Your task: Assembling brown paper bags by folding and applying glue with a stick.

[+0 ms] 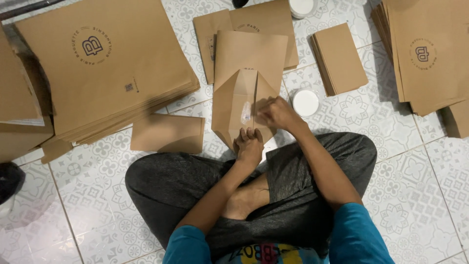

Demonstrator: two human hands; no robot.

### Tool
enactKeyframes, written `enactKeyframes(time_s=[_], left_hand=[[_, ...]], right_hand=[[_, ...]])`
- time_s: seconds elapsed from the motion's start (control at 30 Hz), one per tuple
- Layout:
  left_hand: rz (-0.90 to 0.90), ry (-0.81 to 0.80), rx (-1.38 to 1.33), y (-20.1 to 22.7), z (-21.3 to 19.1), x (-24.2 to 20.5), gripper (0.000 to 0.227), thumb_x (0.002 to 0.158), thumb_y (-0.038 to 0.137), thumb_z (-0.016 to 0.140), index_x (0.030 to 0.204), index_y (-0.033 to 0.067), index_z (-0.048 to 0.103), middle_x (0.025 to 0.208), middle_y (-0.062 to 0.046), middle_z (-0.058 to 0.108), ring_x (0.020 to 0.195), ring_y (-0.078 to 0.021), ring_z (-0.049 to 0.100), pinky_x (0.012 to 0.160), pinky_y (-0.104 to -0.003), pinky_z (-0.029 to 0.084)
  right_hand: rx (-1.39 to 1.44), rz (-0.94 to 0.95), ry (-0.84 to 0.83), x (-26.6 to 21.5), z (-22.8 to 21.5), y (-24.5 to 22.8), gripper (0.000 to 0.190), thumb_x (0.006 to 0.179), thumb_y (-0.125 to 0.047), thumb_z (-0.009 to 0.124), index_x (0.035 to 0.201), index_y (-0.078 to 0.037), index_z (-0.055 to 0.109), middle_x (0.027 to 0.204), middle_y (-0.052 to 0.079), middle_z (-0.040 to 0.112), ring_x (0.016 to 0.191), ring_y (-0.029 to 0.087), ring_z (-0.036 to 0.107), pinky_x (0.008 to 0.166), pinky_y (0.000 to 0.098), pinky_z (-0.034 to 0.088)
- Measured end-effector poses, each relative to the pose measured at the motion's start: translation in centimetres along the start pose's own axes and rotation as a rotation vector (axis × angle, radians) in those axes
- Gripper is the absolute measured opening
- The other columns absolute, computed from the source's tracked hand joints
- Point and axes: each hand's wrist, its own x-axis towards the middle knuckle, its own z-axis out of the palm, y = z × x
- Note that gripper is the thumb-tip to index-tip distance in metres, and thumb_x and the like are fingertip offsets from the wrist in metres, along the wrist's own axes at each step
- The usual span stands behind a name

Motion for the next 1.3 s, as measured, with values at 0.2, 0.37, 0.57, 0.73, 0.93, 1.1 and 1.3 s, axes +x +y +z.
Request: enactKeyframes(time_s=[0.2,0.37,0.57,0.73,0.93,1.1,1.3], left_hand=[[-0.008,-0.043,-0.014,0.1,-1.6,-0.8,0.067,0.108,0.032,0.045,0.156,-0.0061,0.019,0.154,-0.042,0.03,0.146,-0.0588,0.022,0.099,-0.073,0.036],[0.011,-0.025,0.002,0.3,-2.5,-1.6,0.068,0.106,0.032,0.049,0.155,-0.0077,0.023,0.151,-0.043,0.035,0.144,-0.0604,0.026,0.096,-0.073,0.039],[0.023,-0.018,0.077,0.3,-1.8,-1.3,0.067,0.107,0.032,0.05,0.155,-0.0078,0.025,0.149,-0.044,0.037,0.142,-0.0603,0.03,0.093,-0.073,0.042],[0.034,-0.026,0.097,0.3,-2.2,-1.0,0.07,0.104,0.029,0.054,0.154,-0.0103,0.024,0.149,-0.045,0.037,0.142,-0.062,0.03,0.093,-0.072,0.043],[0.022,-0.048,0.118,0.5,-2.4,-1.3,0.069,0.104,0.023,0.055,0.154,-0.0114,0.023,0.15,-0.046,0.035,0.142,-0.0613,0.031,0.093,-0.072,0.045],[0.022,-0.02,0.05,0.4,-2.3,-1.2,0.071,0.104,0.027,0.054,0.154,-0.0121,0.022,0.149,-0.045,0.036,0.141,-0.0639,0.028,0.098,-0.075,0.039],[0.024,-0.022,0.084,0.3,-1.7,-0.9,0.07,0.104,0.027,0.054,0.154,-0.011,0.023,0.15,-0.044,0.036,0.141,-0.0631,0.029,0.098,-0.074,0.039]], right_hand=[[-0.05,0.0,-0.008,-0.1,-0.6,-0.6,0.013,0.08,-0.021,0.076,0.069,-0.014,0.076,0.059,0.008,0.067,0.068,0.029,0.069,0.069,0.0406,0.055],[0.187,0.083,0.196,-1.3,-3.6,-0.8,0.007,0.086,-0.011,0.076,0.08,-0.01,0.079,0.052,0.012,0.058,0.057,0.034,0.06,0.062,0.0424,0.051],[0.039,0.351,0.496,-5.6,-8.9,3.0,0.005,0.091,-0.019,0.085,0.094,-0.019,0.081,0.057,-0.001,0.055,0.06,0.02,0.054,0.064,0.0306,0.048],[-0.178,0.695,0.257,-9.4,-11.3,5.2,0.009,0.086,-0.024,0.078,0.093,-0.018,0.08,0.074,0.007,0.068,0.078,0.036,0.069,0.076,0.0497,0.055],[-0.157,0.841,0.134,-10.6,-11.2,6.5,0.02,0.084,-0.027,0.074,0.1,-0.019,0.081,0.081,0.007,0.073,0.087,0.04,0.071,0.08,0.0552,0.057],[-0.183,0.897,0.047,-10.3,-10.2,7.1,0.022,0.083,-0.027,0.07,0.1,-0.021,0.081,0.085,0.005,0.076,0.091,0.04,0.073,0.087,0.0563,0.057],[-0.177,0.901,0.076,-10.4,-10.5,7.1,0.021,0.083,-0.024,0.071,0.1,-0.019,0.082,0.083,0.005,0.076,0.089,0.04,0.073,0.085,0.0562,0.057]])
